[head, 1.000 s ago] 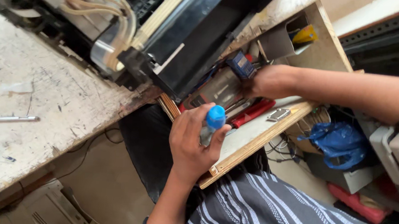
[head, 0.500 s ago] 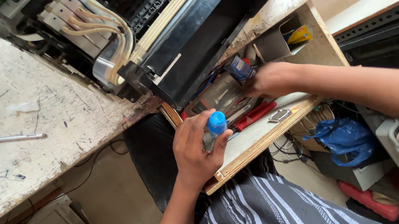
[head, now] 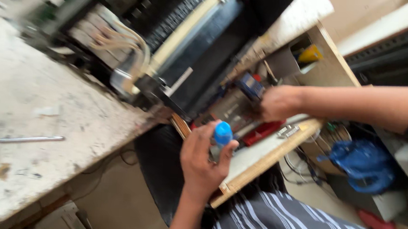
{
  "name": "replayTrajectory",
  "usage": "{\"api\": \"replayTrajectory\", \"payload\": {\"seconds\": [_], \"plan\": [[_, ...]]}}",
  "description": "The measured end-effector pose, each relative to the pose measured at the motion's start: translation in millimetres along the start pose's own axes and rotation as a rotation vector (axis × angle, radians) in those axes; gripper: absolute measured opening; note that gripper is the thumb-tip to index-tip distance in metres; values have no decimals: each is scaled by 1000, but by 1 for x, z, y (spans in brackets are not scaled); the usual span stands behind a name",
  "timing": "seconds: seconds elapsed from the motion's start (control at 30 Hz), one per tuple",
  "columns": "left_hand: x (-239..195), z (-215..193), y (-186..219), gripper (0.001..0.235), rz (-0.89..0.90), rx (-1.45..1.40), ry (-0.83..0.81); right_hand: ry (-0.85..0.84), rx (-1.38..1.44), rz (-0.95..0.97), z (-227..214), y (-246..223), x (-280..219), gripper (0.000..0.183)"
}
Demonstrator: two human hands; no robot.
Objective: The person uses a screwdriver to adjust internal components of a disassembled printer. They then retrieve a blue lubricant bottle and a metal rod, applying the lubricant to the rod and inserting it into the printer's internal mechanism to lubricate moving parts.
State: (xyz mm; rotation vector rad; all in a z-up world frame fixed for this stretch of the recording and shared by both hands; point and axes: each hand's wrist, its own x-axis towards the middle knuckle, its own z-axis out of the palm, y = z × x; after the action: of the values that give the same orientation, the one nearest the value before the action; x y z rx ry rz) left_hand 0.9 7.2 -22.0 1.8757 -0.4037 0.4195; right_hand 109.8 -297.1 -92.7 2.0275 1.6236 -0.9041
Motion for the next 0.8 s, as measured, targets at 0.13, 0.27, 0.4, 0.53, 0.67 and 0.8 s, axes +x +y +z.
{"api": "replayTrajectory", "payload": {"seconds": [0.13,0.27,0.4,0.53,0.67,0.8], "plan": [[1,-2,1,45,-36,-43,-19,122,123,-20,-6,-7,0,6],[2,-6,-1,44,-22,-76,-27,181,157,-40,-19,-11,6,6],[4,-8,1,43,-3,-74,-22,192,137,-7,-26,-17,3,6],[4,-11,0,42,-23,-98,-49,152,110,86,-24,-18,0,8],[3,-11,-4,42,26,-117,-9,45,95,127,-21,-21,0,5],[4,-11,-7,43,60,-122,-5,29,146,70,-21,-18,0,10]]}}
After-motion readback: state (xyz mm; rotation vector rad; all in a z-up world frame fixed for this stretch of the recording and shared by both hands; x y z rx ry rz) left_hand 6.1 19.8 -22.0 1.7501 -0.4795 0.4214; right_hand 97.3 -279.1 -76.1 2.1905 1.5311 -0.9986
